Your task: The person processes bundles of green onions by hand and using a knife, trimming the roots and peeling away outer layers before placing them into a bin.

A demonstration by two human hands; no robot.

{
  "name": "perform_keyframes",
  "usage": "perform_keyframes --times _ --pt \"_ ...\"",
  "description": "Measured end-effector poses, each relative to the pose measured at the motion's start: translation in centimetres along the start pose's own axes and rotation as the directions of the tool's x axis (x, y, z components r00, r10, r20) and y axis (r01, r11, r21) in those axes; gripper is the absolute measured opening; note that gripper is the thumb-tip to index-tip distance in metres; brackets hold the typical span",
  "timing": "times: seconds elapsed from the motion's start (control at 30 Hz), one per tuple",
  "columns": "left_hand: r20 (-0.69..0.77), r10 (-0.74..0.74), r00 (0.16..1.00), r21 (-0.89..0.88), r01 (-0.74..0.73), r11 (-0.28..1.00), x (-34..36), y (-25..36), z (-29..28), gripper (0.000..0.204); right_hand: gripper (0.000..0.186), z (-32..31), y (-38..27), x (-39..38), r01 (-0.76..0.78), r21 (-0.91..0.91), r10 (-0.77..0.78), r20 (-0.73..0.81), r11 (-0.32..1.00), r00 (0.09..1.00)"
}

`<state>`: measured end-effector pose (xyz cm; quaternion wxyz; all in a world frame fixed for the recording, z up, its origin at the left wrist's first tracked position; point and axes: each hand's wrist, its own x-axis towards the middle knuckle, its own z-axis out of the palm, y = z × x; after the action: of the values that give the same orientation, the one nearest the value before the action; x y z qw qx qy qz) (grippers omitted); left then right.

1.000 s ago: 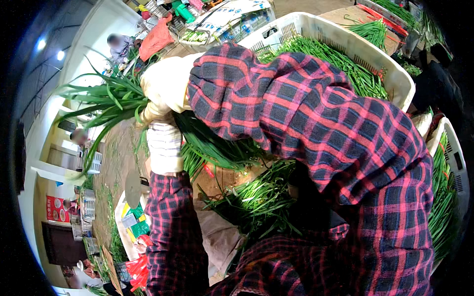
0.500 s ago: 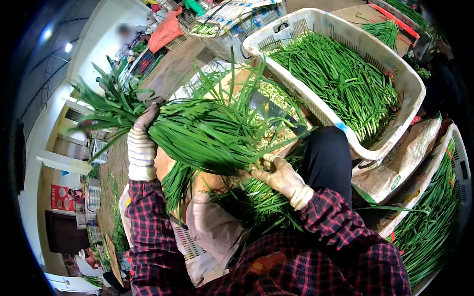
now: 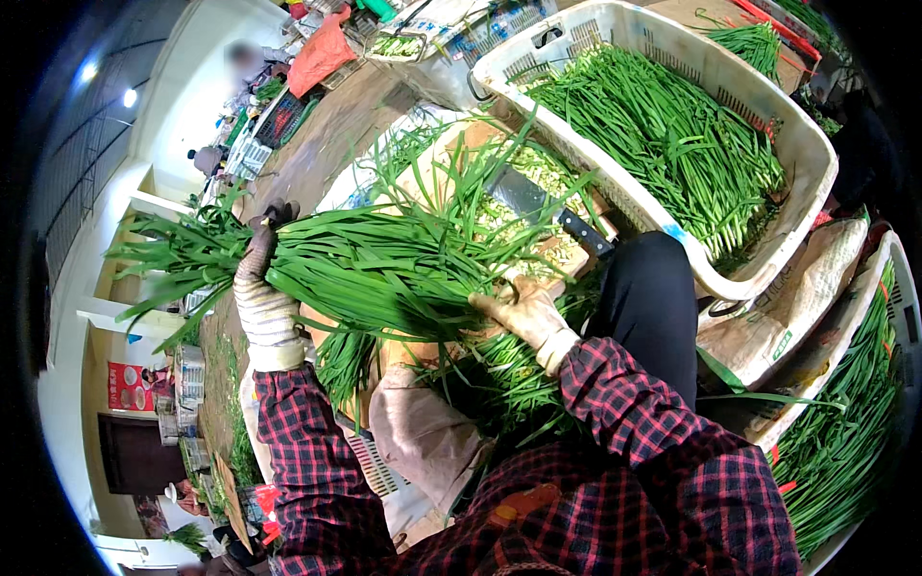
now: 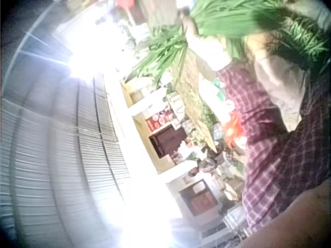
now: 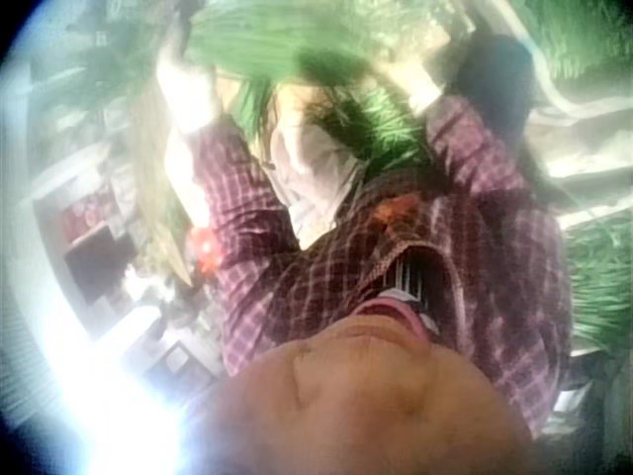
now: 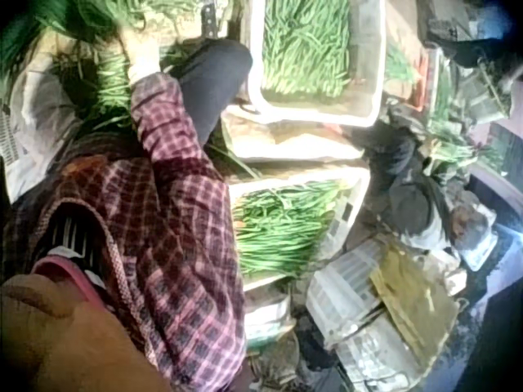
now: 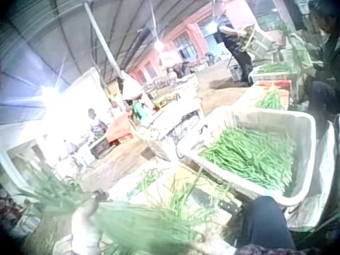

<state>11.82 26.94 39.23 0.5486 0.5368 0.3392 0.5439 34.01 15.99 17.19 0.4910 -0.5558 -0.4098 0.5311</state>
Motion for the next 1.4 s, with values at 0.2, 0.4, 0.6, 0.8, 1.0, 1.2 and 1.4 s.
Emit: perform_keyframes --times 0.2,0.4,0.6,0.8,1.0,1.2,1.4 --pt "-0.070 -0.070 0.995 -0.175 0.056 0.983 -2.4 1.0 1.2 0.041 0.046 1.9 -3.0 0.5 -0.046 -0.147 0.030 -0.109 0.988 0.994" --pt "-0.021 0.068 0.997 -0.249 -0.071 0.966 -4.4 5.1 0.9 0.023 0.026 1.6 -4.4 -1.0 0.295 -0.226 -0.320 -0.081 0.928 0.944" --pt "-0.028 0.078 0.997 -0.325 -0.083 0.942 -4.9 9.3 -1.5 0.027 0.024 0.5 -5.9 -4.0 0.270 -0.552 -0.300 0.038 0.789 0.953" --pt "-0.295 0.097 0.950 -0.268 -0.180 0.946 -6.5 10.7 -1.4 0.029 0.025 0.7 -0.8 -5.1 0.197 -0.604 -0.262 -0.020 0.772 0.965" --pt "-0.071 0.110 0.991 -0.343 -0.128 0.930 -6.6 8.0 -1.4 0.029 0.019 0.5 11.7 -1.5 0.224 -0.667 -0.325 -0.029 0.710 0.945" --pt "-0.280 0.100 0.955 -0.275 -0.180 0.944 -7.6 7.2 -0.3 0.017 0.013 -0.6 10.9 -3.3 0.335 -0.910 0.080 0.326 -0.243 0.942" --pt "0.006 0.153 0.988 -0.427 -0.136 0.894 -7.6 12.6 -4.0 0.032 0.058 -1.4 4.6 -6.0 0.097 -0.950 0.338 0.200 0.298 0.920"
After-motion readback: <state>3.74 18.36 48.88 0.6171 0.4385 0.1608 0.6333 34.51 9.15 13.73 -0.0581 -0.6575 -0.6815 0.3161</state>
